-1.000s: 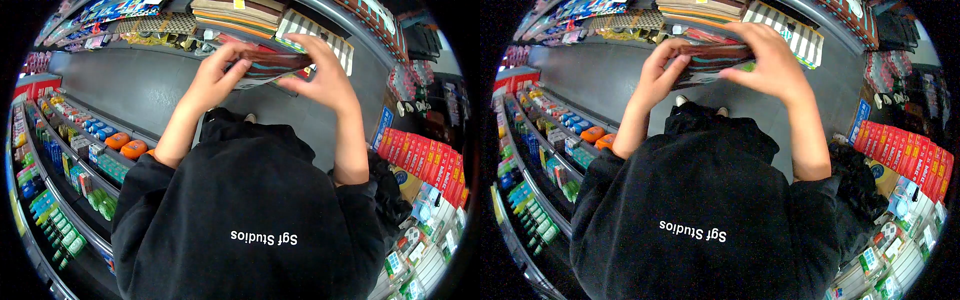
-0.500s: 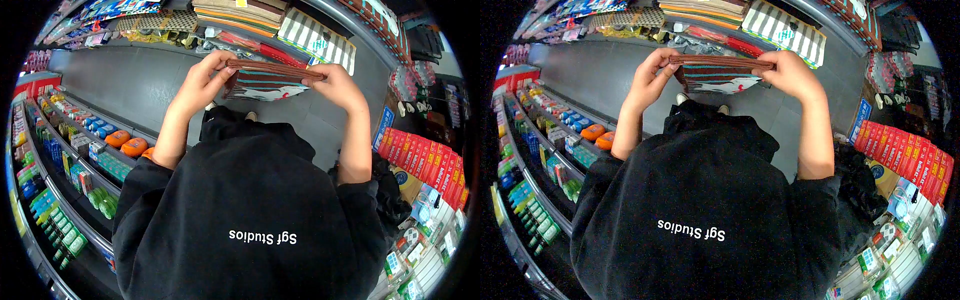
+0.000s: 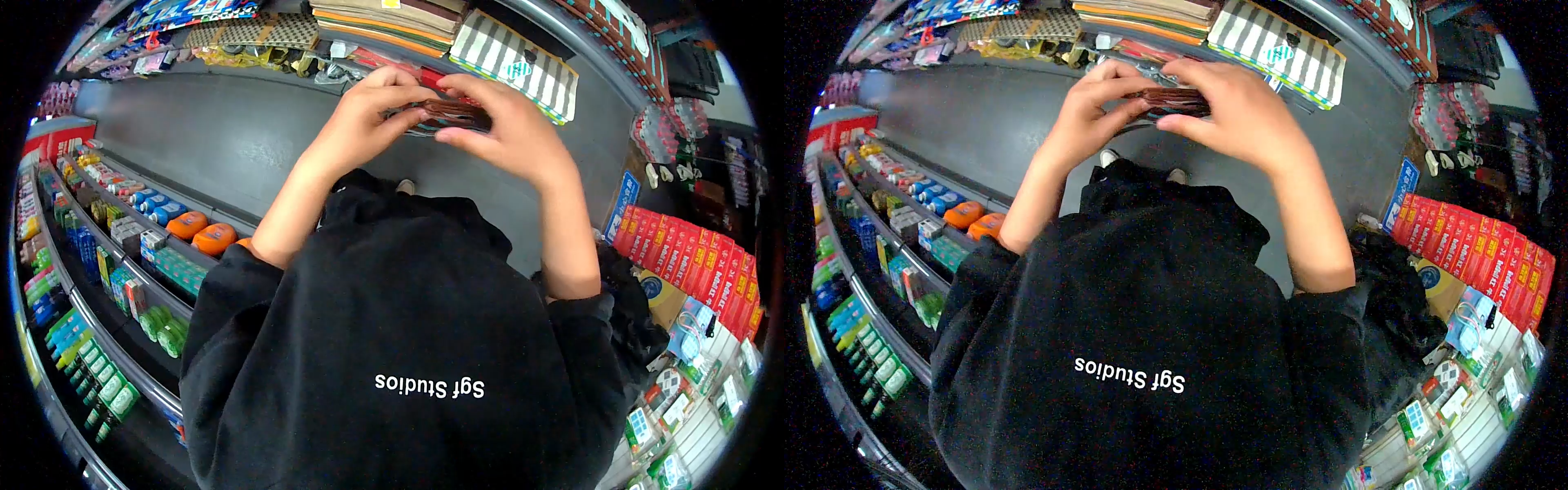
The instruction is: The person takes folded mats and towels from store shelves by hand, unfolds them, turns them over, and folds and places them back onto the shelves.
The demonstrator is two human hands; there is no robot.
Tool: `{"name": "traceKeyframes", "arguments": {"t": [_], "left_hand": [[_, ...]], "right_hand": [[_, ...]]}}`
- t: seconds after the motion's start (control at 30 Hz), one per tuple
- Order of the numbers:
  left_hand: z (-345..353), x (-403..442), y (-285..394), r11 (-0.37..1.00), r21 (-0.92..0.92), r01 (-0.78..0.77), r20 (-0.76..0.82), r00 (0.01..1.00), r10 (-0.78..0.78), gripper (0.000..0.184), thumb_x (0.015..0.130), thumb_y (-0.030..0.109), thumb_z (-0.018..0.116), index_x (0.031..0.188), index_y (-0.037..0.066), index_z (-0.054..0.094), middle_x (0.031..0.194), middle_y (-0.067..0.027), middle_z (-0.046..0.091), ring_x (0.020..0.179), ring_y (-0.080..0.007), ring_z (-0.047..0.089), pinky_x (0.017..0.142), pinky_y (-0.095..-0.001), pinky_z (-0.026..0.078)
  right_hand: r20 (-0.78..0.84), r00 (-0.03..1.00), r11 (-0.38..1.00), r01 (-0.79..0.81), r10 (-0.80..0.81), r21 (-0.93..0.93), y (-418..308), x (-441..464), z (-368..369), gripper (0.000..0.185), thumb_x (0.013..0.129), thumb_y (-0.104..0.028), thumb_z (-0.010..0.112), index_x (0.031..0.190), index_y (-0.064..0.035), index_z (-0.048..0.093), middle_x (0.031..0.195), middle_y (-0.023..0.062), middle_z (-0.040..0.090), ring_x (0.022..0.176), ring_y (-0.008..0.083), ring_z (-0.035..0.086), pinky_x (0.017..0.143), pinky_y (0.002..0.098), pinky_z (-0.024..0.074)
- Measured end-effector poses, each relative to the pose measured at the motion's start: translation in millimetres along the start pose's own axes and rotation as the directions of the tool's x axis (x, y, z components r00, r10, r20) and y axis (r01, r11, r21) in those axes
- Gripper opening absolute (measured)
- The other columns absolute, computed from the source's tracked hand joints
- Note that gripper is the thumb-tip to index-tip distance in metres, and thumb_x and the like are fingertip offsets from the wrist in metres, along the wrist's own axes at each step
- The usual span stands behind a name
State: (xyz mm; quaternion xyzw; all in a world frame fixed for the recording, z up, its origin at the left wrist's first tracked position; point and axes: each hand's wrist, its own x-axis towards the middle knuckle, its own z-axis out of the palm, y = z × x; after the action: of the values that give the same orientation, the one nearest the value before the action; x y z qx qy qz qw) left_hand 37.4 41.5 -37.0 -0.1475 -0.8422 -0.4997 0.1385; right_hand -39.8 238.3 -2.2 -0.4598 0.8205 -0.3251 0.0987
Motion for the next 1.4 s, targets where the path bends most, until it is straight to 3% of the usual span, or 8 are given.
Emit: {"name": "traceKeyframes", "arguments": {"t": [0.13,0.2,0.27,0.4,0.5,0.67,1.17,1.4], "left_hand": [[9,-2,-9,0.997,0.038,-0.063,-0.078,0.995,0.066,0.029,0.075,0.001,0.066,0.104,0.005,0.063,0.086,-0.0053,0.058,0.079,-0.0154,0.056,0.070,-0.0262,0.046],[8,-7,-2,0.883,-0.412,0.226,-0.100,0.951,-0.291,0.030,0.078,0.001,0.065,0.107,0.004,0.061,0.088,-0.0022,0.059,0.080,-0.0107,0.057,0.074,-0.0228,0.046],[0,-14,-18,0.790,-0.555,0.261,-0.098,0.922,-0.374,0.026,0.080,0.004,0.064,0.105,0.001,0.060,0.093,-0.0023,0.062,0.086,-0.0085,0.057,0.077,-0.0208,0.046],[-9,-45,-57,0.804,-0.485,0.344,-0.201,0.851,-0.485,0.017,0.083,0.009,0.063,0.098,0.002,0.062,0.089,-0.0010,0.063,0.084,-0.0078,0.057,0.076,-0.0215,0.046],[-7,-73,-67,0.773,-0.387,0.503,-0.049,0.826,-0.562,0.015,0.080,0.012,0.066,0.092,0.003,0.063,0.084,0.0011,0.061,0.078,-0.0062,0.053,0.071,-0.0214,0.044],[23,-94,-64,0.893,-0.195,0.406,-0.007,0.910,-0.416,0.025,0.073,0.014,0.072,0.094,0.003,0.065,0.094,-0.0055,0.062,0.085,-0.0144,0.059,0.077,-0.0268,0.047],[33,-91,-77,0.976,0.034,0.216,-0.143,0.967,-0.209,0.024,0.071,0.015,0.070,0.093,0.009,0.063,0.082,-0.0041,0.061,0.075,-0.0217,0.057,0.069,-0.0326,0.046],[36,-87,-73,0.990,0.089,0.113,-0.135,0.986,-0.101,0.015,0.070,0.012,0.069,0.082,0.008,0.062,0.095,-0.0069,0.062,0.092,-0.0268,0.056,0.083,-0.0366,0.043]], "right_hand": [[-0.026,0.999,0.992,-0.035,0.032,-0.125,4,4,22,0.028,0.078,-0.023,0.060,0.102,-0.0084,0.057,0.093,0.0112,0.062,0.086,0.0319,0.059,0.071,0.0394,0.0478],[-0.032,0.999,0.992,0.029,-0.034,-0.120,2,4,20,0.022,0.079,-0.017,0.057,0.100,-0.0095,0.058,0.091,0.0098,0.063,0.084,0.0310,0.059,0.069,0.0390,0.0479],[-0.119,0.992,0.991,0.035,-0.051,-0.132,-6,3,10,0.019,0.079,-0.014,0.057,0.098,-0.0087,0.058,0.089,0.0101,0.063,0.083,0.0307,0.060,0.069,0.0379,0.0480],[-0.110,0.994,0.990,-0.004,-0.012,-0.140,-17,-2,-14,0.018,0.079,-0.012,0.057,0.095,-0.0057,0.060,0.089,0.0104,0.063,0.082,0.0297,0.060,0.069,0.0353,0.0479],[-0.088,0.996,0.988,0.020,-0.034,-0.153,-28,-7,-28,0.018,0.077,-0.004,0.058,0.094,-0.0002,0.060,0.085,0.0124,0.062,0.078,0.0257,0.061,0.069,0.0310,0.0470],[-0.107,0.992,0.991,-0.075,0.063,-0.112,-37,-19,-42,0.017,0.078,-0.002,0.060,0.094,0.0048,0.059,0.083,0.0116,0.062,0.076,0.0168,0.058,0.071,0.0261,0.0450],[-0.091,0.992,0.983,0.070,-0.086,-0.171,-50,-29,-58,0.018,0.069,-0.003,0.061,0.086,0.0037,0.059,0.081,0.0151,0.061,0.075,0.0297,0.060,0.071,0.0347,0.0462],[-0.063,0.985,0.980,0.153,-0.162,-0.131,-51,-31,-63,0.020,0.068,-0.008,0.061,0.084,0.0041,0.058,0.080,0.0150,0.061,0.075,0.0303,0.060,0.073,0.0372,0.0461]]}}
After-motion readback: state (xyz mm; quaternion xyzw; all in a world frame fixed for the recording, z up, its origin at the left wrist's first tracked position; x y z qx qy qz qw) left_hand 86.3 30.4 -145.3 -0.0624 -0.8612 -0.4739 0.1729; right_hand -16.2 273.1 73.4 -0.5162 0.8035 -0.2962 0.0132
